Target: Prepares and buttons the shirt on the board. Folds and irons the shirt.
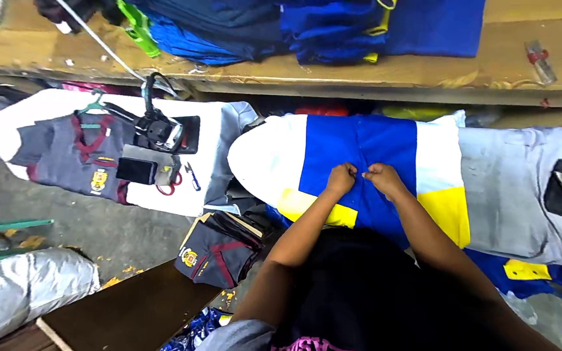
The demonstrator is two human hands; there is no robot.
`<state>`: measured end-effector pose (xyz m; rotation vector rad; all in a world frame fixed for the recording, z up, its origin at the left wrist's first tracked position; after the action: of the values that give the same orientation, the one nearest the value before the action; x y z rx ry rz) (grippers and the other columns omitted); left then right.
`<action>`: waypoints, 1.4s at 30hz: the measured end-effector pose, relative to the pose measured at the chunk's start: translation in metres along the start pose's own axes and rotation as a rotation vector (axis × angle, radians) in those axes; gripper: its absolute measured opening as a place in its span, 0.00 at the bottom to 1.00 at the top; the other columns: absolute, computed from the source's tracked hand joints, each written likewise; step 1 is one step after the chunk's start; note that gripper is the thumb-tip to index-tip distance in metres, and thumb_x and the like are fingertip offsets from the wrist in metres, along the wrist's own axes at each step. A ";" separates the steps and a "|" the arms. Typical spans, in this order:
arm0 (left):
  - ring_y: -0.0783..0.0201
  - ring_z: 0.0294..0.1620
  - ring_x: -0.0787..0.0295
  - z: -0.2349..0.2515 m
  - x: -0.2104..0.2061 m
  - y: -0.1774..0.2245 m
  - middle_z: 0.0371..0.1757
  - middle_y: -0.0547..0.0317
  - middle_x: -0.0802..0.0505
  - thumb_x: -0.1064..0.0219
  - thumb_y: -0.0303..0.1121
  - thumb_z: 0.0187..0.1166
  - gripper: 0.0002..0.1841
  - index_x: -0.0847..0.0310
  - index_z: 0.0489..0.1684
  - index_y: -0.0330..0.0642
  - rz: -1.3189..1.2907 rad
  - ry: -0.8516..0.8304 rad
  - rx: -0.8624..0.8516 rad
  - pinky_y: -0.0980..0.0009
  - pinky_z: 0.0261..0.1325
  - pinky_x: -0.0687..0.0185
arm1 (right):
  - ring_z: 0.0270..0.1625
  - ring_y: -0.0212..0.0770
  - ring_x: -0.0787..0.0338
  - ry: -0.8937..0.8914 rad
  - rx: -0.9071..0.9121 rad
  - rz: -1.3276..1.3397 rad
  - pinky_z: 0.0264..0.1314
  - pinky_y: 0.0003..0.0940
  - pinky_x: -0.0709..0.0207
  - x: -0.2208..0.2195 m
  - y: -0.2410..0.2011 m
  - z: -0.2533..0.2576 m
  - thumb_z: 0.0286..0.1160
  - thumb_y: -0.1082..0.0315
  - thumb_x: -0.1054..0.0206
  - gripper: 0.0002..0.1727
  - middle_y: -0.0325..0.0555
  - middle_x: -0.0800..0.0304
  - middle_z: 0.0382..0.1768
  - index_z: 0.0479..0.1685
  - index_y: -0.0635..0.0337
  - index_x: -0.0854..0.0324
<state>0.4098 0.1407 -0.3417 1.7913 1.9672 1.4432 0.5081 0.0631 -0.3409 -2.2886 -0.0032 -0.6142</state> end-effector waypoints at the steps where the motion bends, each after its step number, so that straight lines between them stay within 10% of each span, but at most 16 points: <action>1: 0.41 0.66 0.12 0.001 -0.002 -0.002 0.59 0.35 0.08 0.39 0.25 0.86 0.13 0.16 0.63 0.30 0.007 -0.010 0.013 0.43 0.73 0.22 | 0.50 0.55 0.18 0.021 -0.009 0.053 0.55 0.55 0.26 0.002 -0.002 -0.003 0.85 0.69 0.35 0.13 0.66 0.16 0.49 0.54 0.73 0.20; 12: 0.43 0.66 0.13 0.004 -0.003 -0.003 0.60 0.35 0.09 0.38 0.26 0.85 0.13 0.15 0.60 0.30 -0.116 -0.012 0.053 0.44 0.72 0.24 | 0.55 0.50 0.18 0.055 -0.040 0.170 0.61 0.48 0.26 0.000 0.002 -0.003 0.84 0.73 0.35 0.13 0.64 0.16 0.55 0.61 0.73 0.21; 19: 0.68 0.33 0.19 0.007 -0.016 -0.024 0.43 0.50 0.11 0.36 0.27 0.85 0.12 0.19 0.61 0.31 -0.446 -0.004 0.193 0.70 0.41 0.19 | 0.58 0.51 0.16 0.028 0.013 0.010 0.66 0.47 0.25 -0.011 0.003 0.005 0.87 0.70 0.37 0.15 0.64 0.14 0.56 0.61 0.74 0.20; 35: 0.62 0.37 0.17 -0.004 -0.009 -0.017 0.46 0.45 0.12 0.37 0.23 0.84 0.12 0.21 0.61 0.27 -0.548 0.078 0.160 0.65 0.46 0.18 | 0.77 0.56 0.18 0.031 0.107 -0.115 0.84 0.49 0.33 -0.013 -0.023 -0.032 0.92 0.71 0.48 0.20 0.65 0.15 0.70 0.74 0.72 0.22; 42: 0.64 0.35 0.17 -0.009 -0.007 -0.016 0.45 0.48 0.13 0.36 0.21 0.83 0.12 0.22 0.61 0.28 -0.629 0.078 0.175 0.68 0.43 0.18 | 0.49 0.45 0.16 -0.035 -0.080 0.302 0.53 0.41 0.22 -0.007 -0.001 -0.009 0.86 0.75 0.40 0.13 0.59 0.14 0.53 0.63 0.72 0.20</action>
<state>0.3951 0.1322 -0.3517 1.0069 2.4456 1.1641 0.4976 0.0586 -0.3380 -2.3149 0.3493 -0.4235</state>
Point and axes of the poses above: each hand's wrist, its own z-axis towards the middle knuckle, its own x-axis out of the back of the hand, y = z × x, the point moved 10 cm from there along z, towards the middle knuckle
